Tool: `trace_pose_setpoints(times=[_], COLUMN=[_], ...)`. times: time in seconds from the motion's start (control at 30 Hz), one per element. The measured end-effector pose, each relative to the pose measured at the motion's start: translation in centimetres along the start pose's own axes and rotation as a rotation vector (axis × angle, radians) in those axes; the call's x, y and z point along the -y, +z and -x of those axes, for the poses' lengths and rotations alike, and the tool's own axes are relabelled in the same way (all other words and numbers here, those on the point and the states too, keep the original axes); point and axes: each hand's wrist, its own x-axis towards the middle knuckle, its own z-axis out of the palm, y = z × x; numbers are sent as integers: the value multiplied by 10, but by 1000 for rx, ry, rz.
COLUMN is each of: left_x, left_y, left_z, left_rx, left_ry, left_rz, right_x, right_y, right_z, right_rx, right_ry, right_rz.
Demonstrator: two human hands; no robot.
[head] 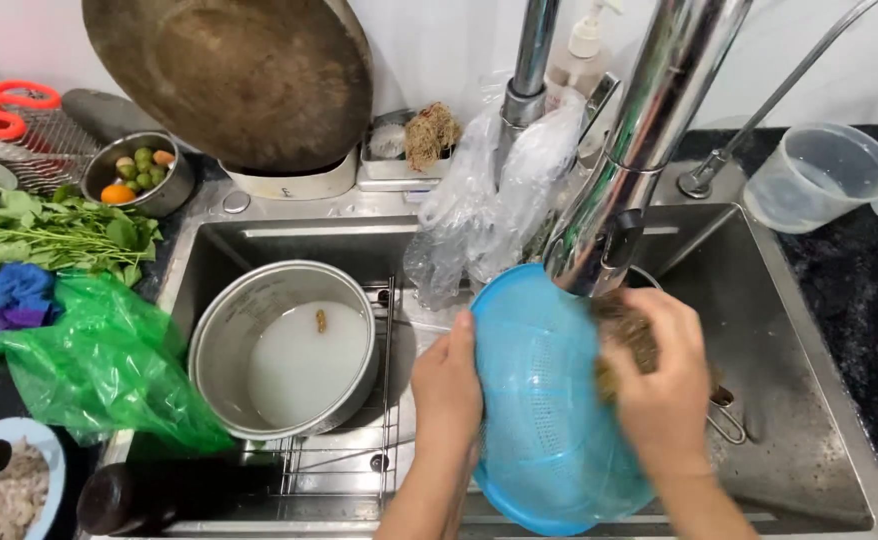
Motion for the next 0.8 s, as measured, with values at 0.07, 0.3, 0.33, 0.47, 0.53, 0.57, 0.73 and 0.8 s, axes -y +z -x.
trace_pose_setpoints(times=[0.07, 0.3, 0.33, 0.47, 0.53, 0.57, 0.73, 0.8], left_x=[-4, -7, -10, -24, -26, -14, 3, 5], left_y=[-10, -38, -38, -44, -48, -50, -51, -54], left_z=[4, -10, -12, -18, -22, -27, -25, -15], left_rx=[-13, -3, 30, 79, 47, 42, 22, 84], left_ry=[-89, 94, 131, 206, 300, 299, -48, -363], left_rz=[137, -214, -241, -320, -316, -311, -145, 1], right_x=[-44, -116, -112, -114, -125, -123, -127, -90], right_y=[2, -11, -18, -39, -50, -51, -58, -61], right_z=[15, 38, 32, 25, 25, 25, 33, 17], right_rx=[-29, -75, -18, 246, 392, 398, 338, 340], right_ry=[87, 1303, 1407, 1422, 1202, 1199, 1092, 1034], right_rz=[57, -652, -794, -767, -860, -856, -804, -708])
